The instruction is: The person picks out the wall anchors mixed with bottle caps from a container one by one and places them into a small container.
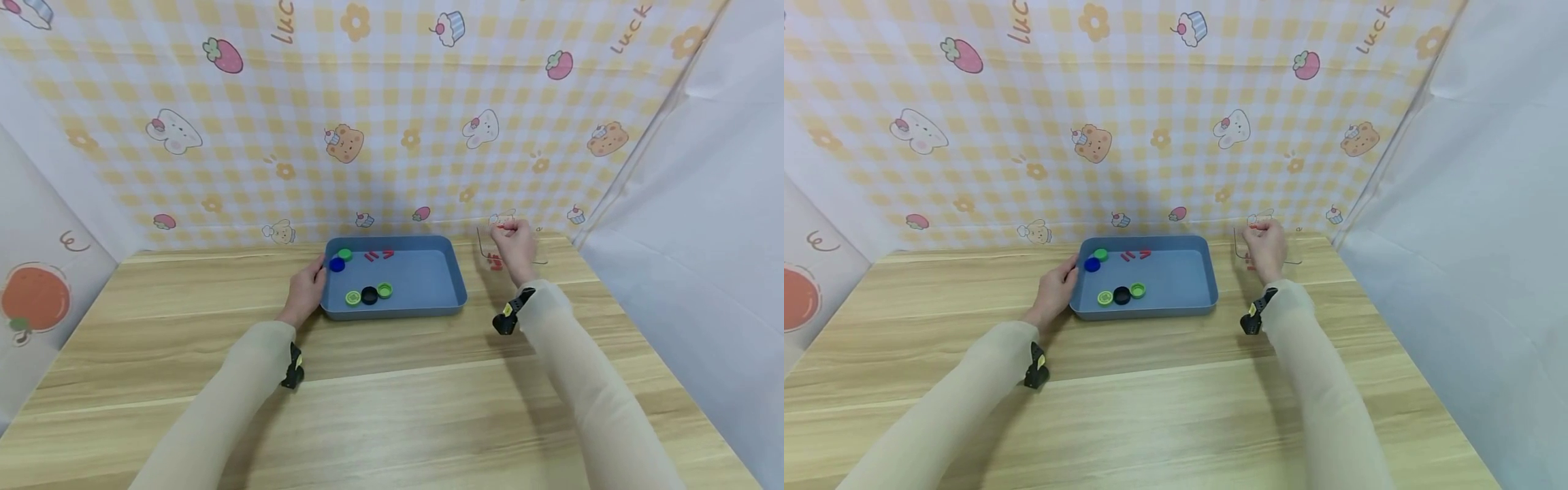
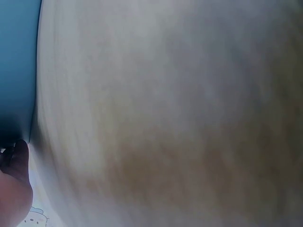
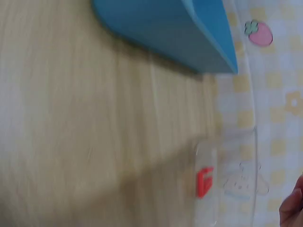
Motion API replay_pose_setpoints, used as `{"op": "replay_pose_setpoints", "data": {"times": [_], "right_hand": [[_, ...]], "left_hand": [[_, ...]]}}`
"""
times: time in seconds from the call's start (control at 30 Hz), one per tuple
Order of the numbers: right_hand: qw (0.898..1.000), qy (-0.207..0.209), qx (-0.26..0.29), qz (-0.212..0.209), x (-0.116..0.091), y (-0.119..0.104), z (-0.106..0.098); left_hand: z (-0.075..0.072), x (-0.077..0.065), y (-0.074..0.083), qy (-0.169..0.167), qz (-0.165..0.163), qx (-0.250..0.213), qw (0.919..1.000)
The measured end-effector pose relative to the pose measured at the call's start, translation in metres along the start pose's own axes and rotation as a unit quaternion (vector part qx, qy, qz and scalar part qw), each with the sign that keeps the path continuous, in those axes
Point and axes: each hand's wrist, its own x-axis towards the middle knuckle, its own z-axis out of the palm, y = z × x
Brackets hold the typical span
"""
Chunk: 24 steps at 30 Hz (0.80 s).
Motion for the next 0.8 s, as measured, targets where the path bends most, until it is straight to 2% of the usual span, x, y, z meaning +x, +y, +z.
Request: {"op": "replay_pose_setpoints", "data": {"times": [0.2,0.47,0.8], "right_hand": [[0.998,-0.004,-0.056,0.003,0.001,0.015,-0.012],[0.995,0.000,-0.095,-0.008,0.003,0.031,-0.021],[0.985,0.013,-0.171,-0.013,-0.001,0.043,-0.022]], "left_hand": [[-0.001,0.000,0.002,-0.005,0.000,0.000,1.0000],[-0.001,0.000,0.002,-0.009,-0.005,0.001,0.9999],[-0.001,0.000,0.002,-0.012,-0.010,-0.001,0.9999]]}}
